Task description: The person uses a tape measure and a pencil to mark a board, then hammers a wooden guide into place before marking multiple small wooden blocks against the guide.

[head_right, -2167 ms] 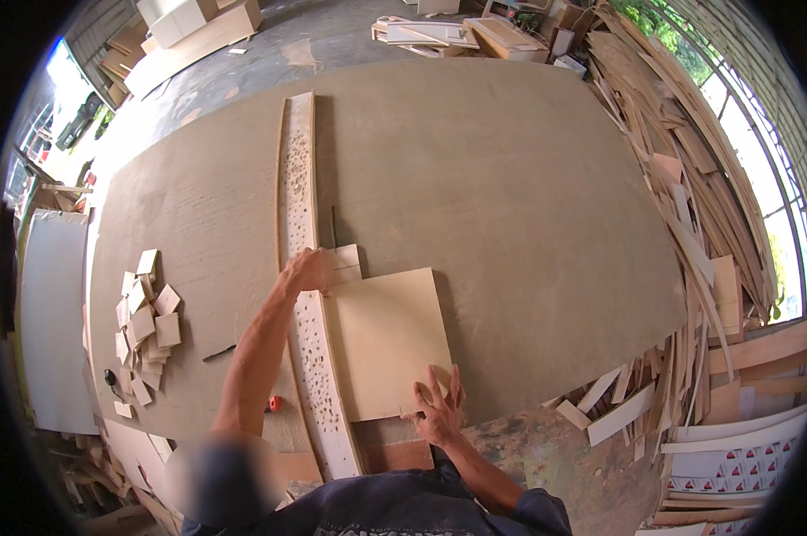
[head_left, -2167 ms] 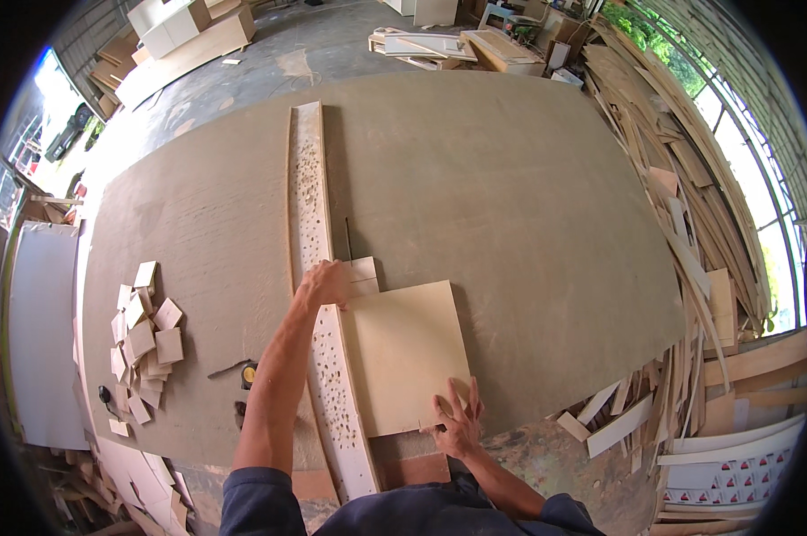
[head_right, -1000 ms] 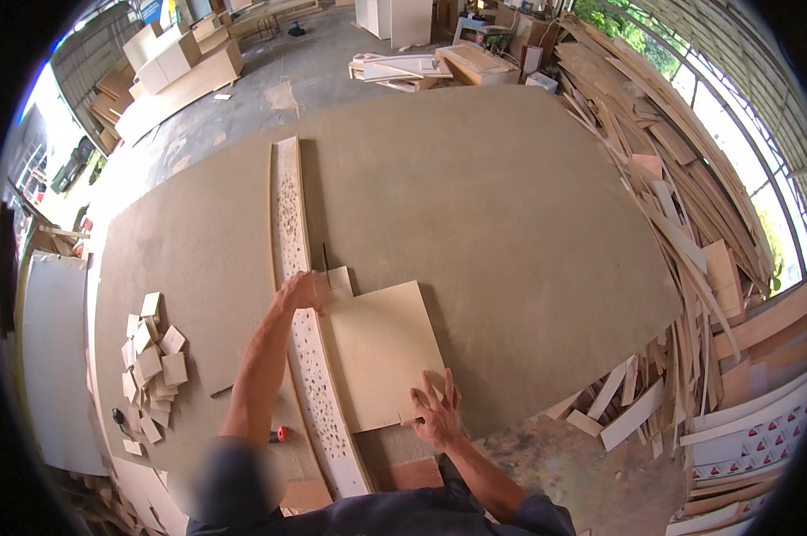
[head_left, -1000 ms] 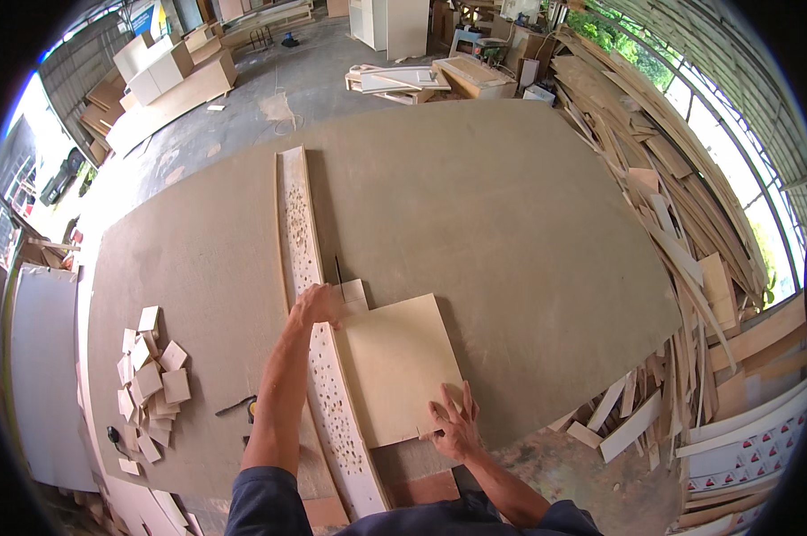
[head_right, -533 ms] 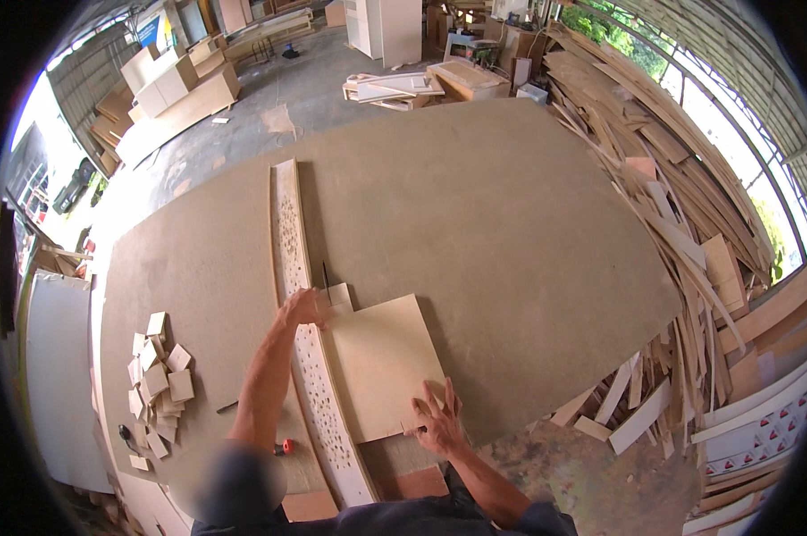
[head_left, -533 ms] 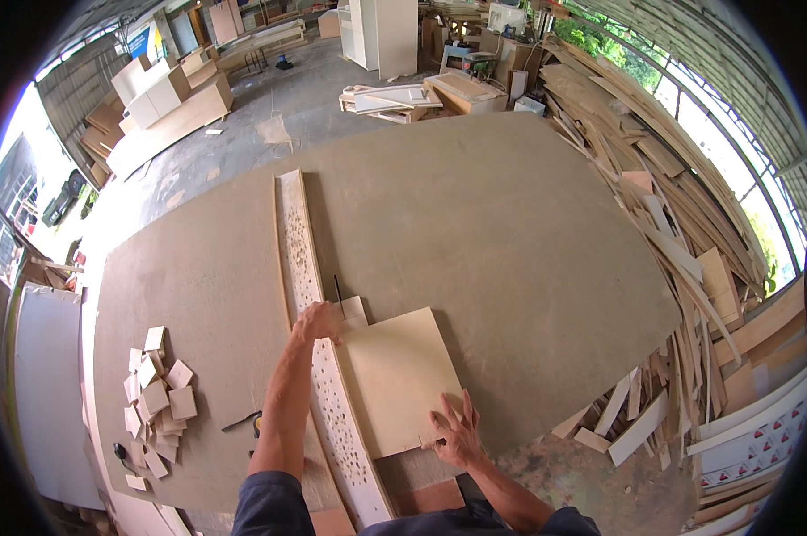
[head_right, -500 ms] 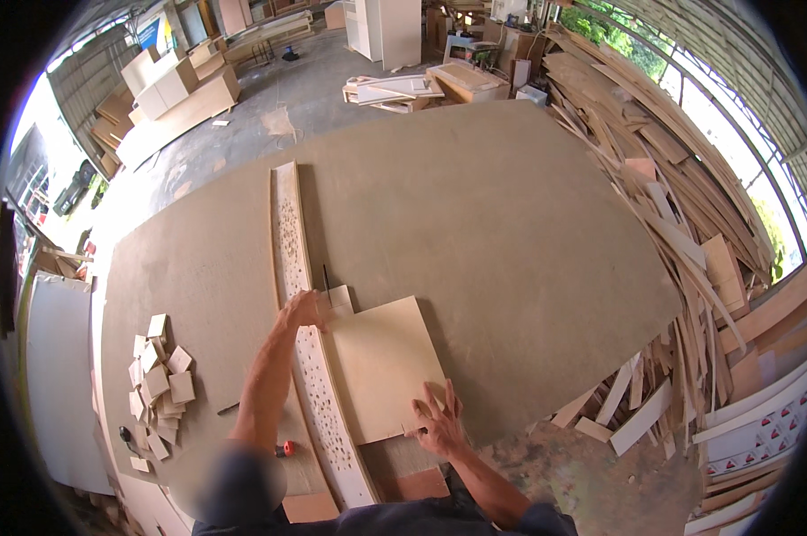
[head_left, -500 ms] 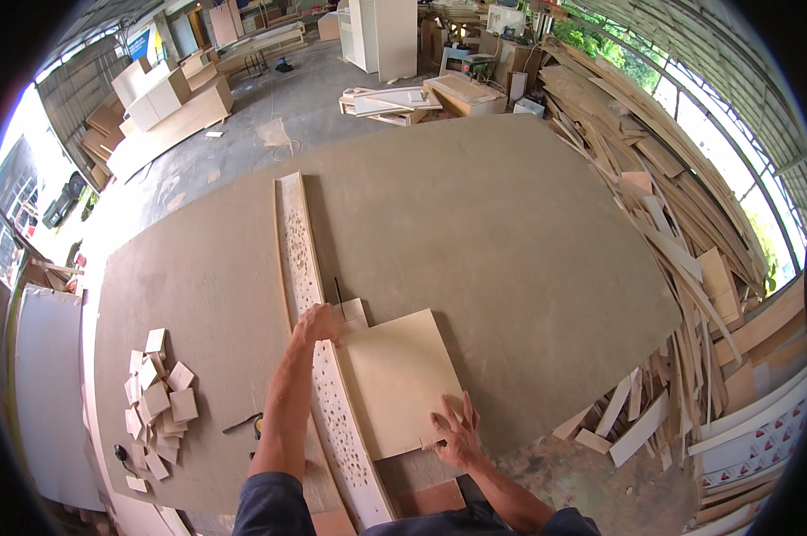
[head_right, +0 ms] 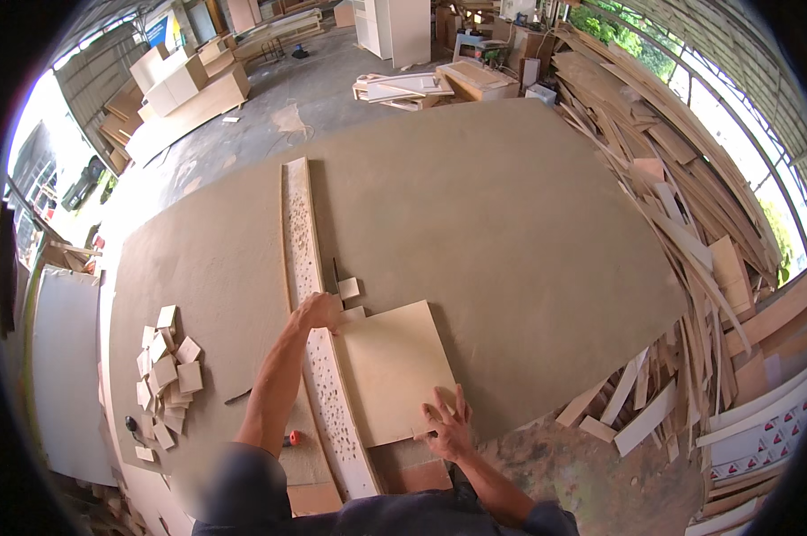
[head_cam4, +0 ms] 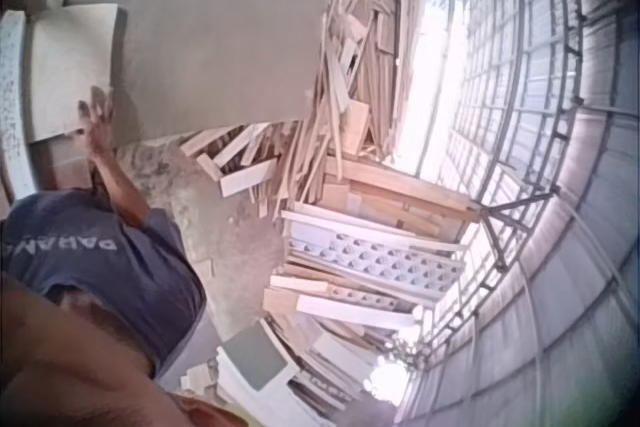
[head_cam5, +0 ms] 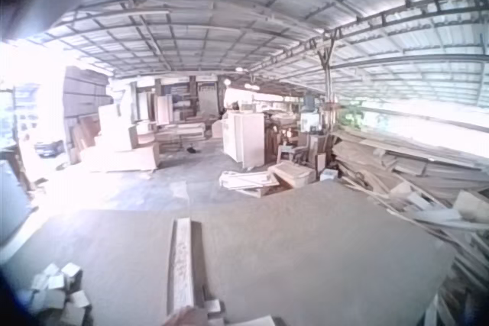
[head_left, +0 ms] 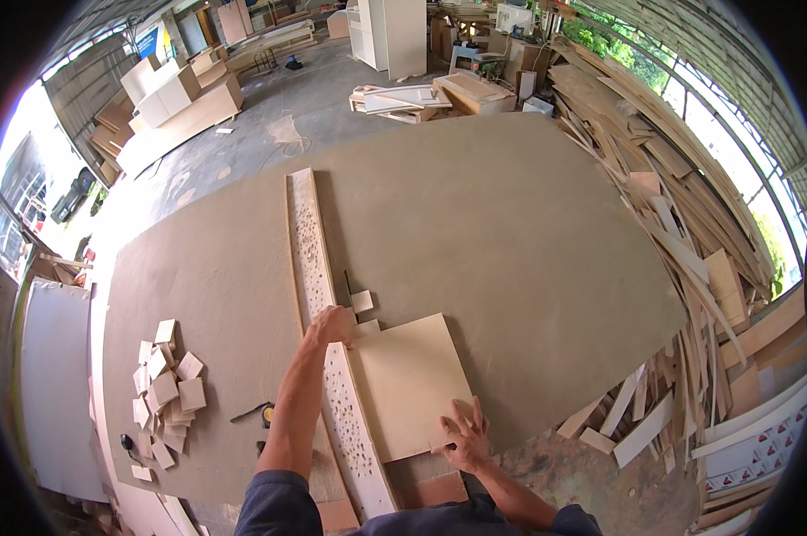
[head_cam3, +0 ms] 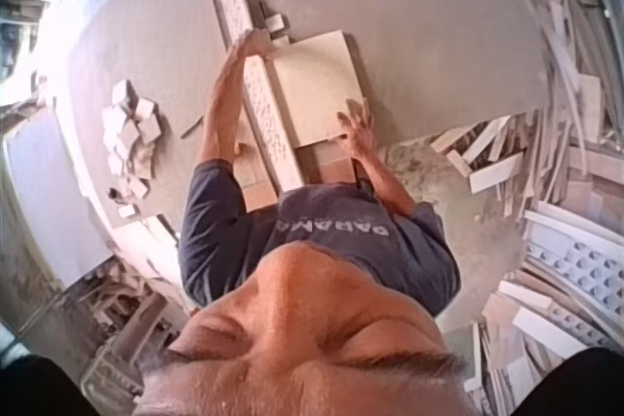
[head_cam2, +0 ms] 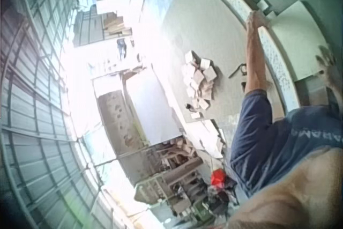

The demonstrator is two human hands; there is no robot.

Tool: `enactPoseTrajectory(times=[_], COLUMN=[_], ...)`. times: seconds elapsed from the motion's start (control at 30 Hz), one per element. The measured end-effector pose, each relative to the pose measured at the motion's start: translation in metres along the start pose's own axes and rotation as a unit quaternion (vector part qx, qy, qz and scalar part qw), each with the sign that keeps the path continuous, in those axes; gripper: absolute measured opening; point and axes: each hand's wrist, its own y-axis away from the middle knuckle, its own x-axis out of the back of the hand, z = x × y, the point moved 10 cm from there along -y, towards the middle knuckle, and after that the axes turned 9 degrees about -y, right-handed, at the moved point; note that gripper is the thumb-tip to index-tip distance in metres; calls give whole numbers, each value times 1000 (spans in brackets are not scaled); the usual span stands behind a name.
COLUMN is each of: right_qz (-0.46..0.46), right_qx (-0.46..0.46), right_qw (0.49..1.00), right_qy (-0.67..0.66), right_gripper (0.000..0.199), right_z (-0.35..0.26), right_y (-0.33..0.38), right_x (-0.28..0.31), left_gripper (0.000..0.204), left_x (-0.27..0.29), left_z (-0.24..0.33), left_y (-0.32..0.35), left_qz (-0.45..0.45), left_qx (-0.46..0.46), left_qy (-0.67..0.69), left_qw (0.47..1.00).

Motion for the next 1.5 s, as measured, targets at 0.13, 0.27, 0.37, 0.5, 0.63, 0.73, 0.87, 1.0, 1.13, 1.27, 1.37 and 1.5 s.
enactPoseTrajectory(times=[0.13, 0.27, 0.37, 0.5, 0.63, 0.73, 0.87, 1.0, 1.13, 1.27, 1.37, 1.5], right_qz=[-8, -11, -8, -6, 3, 5, 12, 5, 67, 28, -24, -88], right_qx=[0, -11, -9, -14, -10, -10, -1, -25, -41, -119, -101, -87], right_qw=[1000, 1000, 1000, 999, 1000, 1000, 999, 999, 983, 783, 694, 730], right_qy=[-10, -3, -22, -31, -24, -22, -43, -47, -167, -610, -713, -672], right_gripper=[69, 69, 70, 70, 71, 72, 69, 64, 56, 50, 44, 39], right_z=[-6, -3, -10, -11, -5, -2, -5, -13, -16, -45, -99, -129], right_y=[21, 48, 60, 63, 65, 65, 64, 61, 43, -3, -30, -36], right_x=[0, 0, 0, 6, 6, 2, 5, 20, 42, 48, 64, 71], left_gripper=[54, 54, 54, 41, 25, 19, 16, 16, 24, 29, 32, 33], left_x=[-24, -24, -45, -31, 6, 21, 34, 57, 58, 36, 25, 10], left_z=[-4, 20, 11, 5, -5, -2, 17, 59, 97, 115, 130, 142], left_y=[10, 33, 33, 37, 58, 76, 115, 220, 331, 396, 422, 431], left_qz=[-3, 26, 5, 73, 214, 217, 221, 439, 549, 607, 622, 637], left_qx=[4, 7, 12, 31, 93, 75, -7, -115, -135, -123, -104, -90], left_qy=[-3, 22, 22, 47, 89, 127, 169, 170, 139, 165, 166, 219], left_qw=[1000, 999, 1000, 996, 968, 965, 961, 875, 813, 767, 758, 734])
